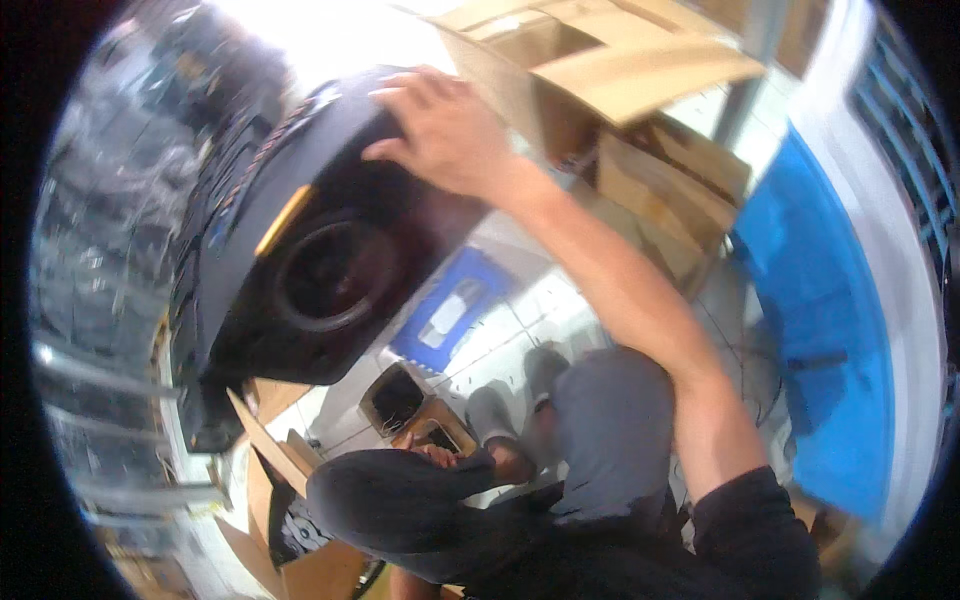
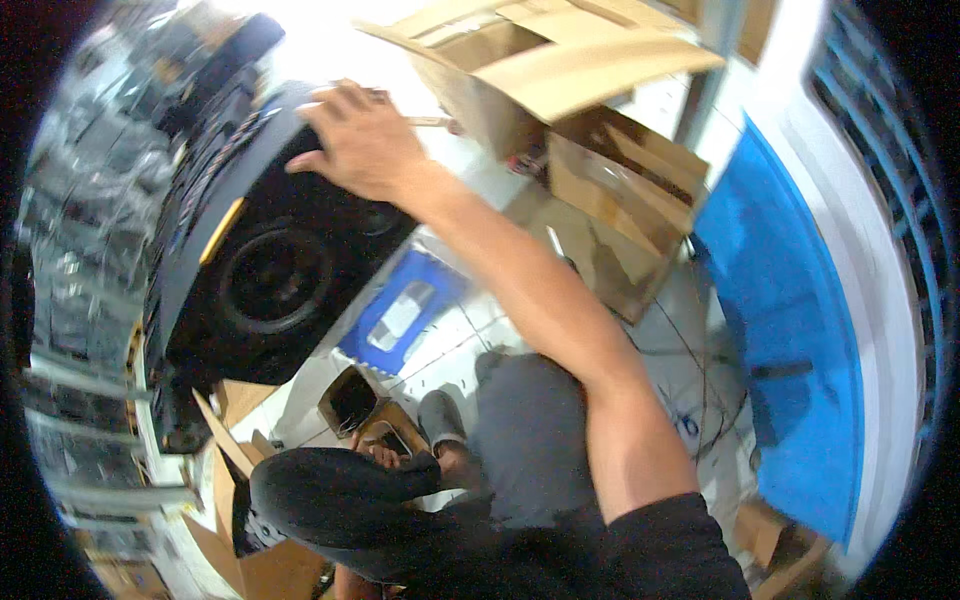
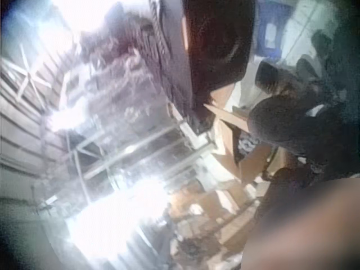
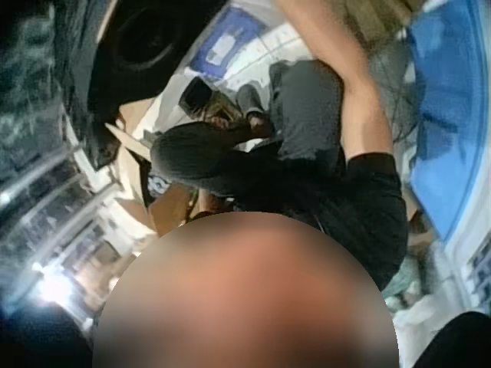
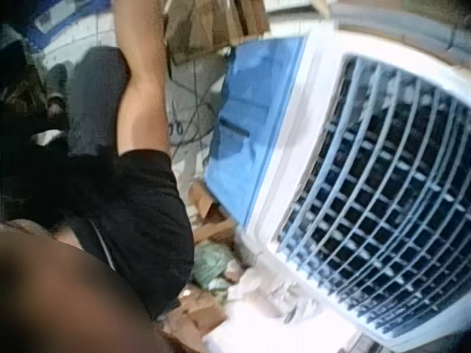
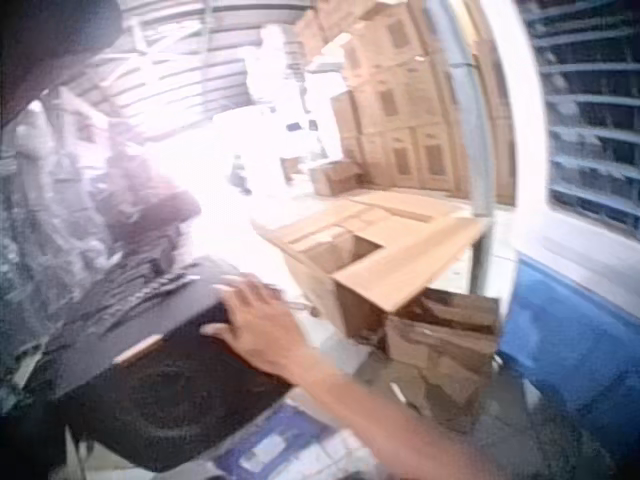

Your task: The person uses a cordless drill to fasten screws into a portable speaker, then wipes the surface with a cloth. The person places the finished speaker on a stack of similar units.

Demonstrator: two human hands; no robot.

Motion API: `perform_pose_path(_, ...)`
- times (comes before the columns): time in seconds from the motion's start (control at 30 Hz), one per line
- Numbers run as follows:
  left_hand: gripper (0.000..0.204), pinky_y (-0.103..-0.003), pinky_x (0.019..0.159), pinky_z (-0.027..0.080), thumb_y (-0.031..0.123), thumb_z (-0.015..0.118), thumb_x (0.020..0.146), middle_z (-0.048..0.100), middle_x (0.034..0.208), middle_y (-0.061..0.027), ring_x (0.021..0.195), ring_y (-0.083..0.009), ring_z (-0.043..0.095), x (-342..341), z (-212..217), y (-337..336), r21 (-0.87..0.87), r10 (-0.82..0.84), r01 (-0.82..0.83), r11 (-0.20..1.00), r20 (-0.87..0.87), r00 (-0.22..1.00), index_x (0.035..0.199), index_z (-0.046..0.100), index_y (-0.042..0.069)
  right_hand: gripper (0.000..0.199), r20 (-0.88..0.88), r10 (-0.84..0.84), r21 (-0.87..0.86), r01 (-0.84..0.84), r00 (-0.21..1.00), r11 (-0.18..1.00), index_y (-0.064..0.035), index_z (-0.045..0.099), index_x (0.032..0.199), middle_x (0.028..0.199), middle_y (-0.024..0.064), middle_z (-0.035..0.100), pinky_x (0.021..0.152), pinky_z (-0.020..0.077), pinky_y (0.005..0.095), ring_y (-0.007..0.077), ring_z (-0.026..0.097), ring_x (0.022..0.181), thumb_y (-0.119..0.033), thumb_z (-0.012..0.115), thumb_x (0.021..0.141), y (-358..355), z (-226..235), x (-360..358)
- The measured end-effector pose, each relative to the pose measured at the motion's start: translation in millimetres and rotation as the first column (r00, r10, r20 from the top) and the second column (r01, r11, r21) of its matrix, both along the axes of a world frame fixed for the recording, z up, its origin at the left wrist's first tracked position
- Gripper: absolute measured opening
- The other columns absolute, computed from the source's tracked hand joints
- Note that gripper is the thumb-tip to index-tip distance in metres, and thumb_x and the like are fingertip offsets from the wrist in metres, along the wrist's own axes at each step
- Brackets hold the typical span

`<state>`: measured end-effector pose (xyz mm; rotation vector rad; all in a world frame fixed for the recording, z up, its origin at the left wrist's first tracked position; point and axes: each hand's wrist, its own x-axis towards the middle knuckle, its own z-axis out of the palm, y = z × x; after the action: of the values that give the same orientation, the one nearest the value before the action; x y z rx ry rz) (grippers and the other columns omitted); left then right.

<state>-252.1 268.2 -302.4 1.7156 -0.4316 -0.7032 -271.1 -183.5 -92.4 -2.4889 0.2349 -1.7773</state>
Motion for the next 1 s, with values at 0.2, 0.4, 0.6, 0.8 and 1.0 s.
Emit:
perform_pose_path(0.2, 0.048, -0.045, 0.103, 0.046, 0.035, 0.038, 0.110, 0.068, 0.107, -0.0195, 0.103, -0.0322, 0.064, -11, -9, 14, -0.014, 0.059, -0.059, 0.998, 0.015, 0.998, 0.108, 0.065, -0.005, 0.065, -0.142, -0.098, -0.042, 0.093, 0.985, 0.995, -0.0108, 0.054, 0.138, 0.141, 0.0081, 0.055, 0.111, 0.0399, 0.0479, 0.0321, 0.046, 0.137, -0.055, 0.067, 0.092, 1, 5, -9)
perform_pose_path(0.4, 0.047, -0.045, 0.103, 0.046, 0.035, 0.038, 0.110, 0.068, 0.105, -0.0195, 0.102, -0.0322, 0.064, -8, -20, 13, 0.004, 0.081, -0.081, 0.997, 0.011, 0.997, 0.107, 0.065, -0.005, 0.065, -0.227, -0.107, -0.035, 0.102, 0.968, 0.994, -0.0109, 0.050, 0.142, 0.146, 0.0090, 0.050, 0.112, 0.0378, 0.0487, 0.0321, 0.041, 0.142, -0.052, 0.066, 0.093, 3, 8, -15)
perform_pose_path(0.6, 0.047, -0.045, 0.102, 0.047, 0.034, 0.039, 0.110, 0.068, 0.104, -0.0195, 0.101, -0.0323, 0.065, -7, -28, 14, 0.014, 0.091, -0.091, 0.996, 0.003, 0.996, 0.105, 0.065, -0.004, 0.065, -0.253, -0.104, -0.042, 0.097, 0.962, 0.994, -0.0110, 0.048, 0.144, 0.149, 0.0094, 0.048, 0.114, 0.0362, 0.0487, 0.0334, 0.038, 0.146, -0.052, 0.063, 0.096, 3, 8, -18)
perform_pose_path(0.8, 0.046, -0.045, 0.101, 0.047, 0.033, 0.039, 0.110, 0.068, 0.103, -0.0195, 0.100, -0.0324, 0.065, -5, -31, 16, 0.012, 0.102, -0.102, 0.995, 0.009, 0.995, 0.104, 0.065, -0.004, 0.066, -0.253, -0.094, -0.048, 0.084, 0.963, 0.995, -0.0111, 0.047, 0.145, 0.149, 0.0098, 0.048, 0.114, 0.0360, 0.0486, 0.0343, 0.038, 0.146, -0.051, 0.063, 0.096, 1, 8, -18)
perform_pose_path(1.0, 0.045, -0.045, 0.100, 0.047, 0.033, 0.040, 0.110, 0.068, 0.101, -0.0195, 0.099, -0.0324, 0.065, -9, -32, 24, 0.009, 0.107, -0.107, 0.994, 0.023, 0.994, 0.102, 0.065, -0.004, 0.065, -0.240, -0.119, -0.067, 0.106, 0.963, 0.992, -0.0116, 0.048, 0.145, 0.149, 0.0092, 0.049, 0.114, 0.0366, 0.0489, 0.0343, 0.038, 0.146, -0.048, 0.066, 0.095, 1, 6, -17)
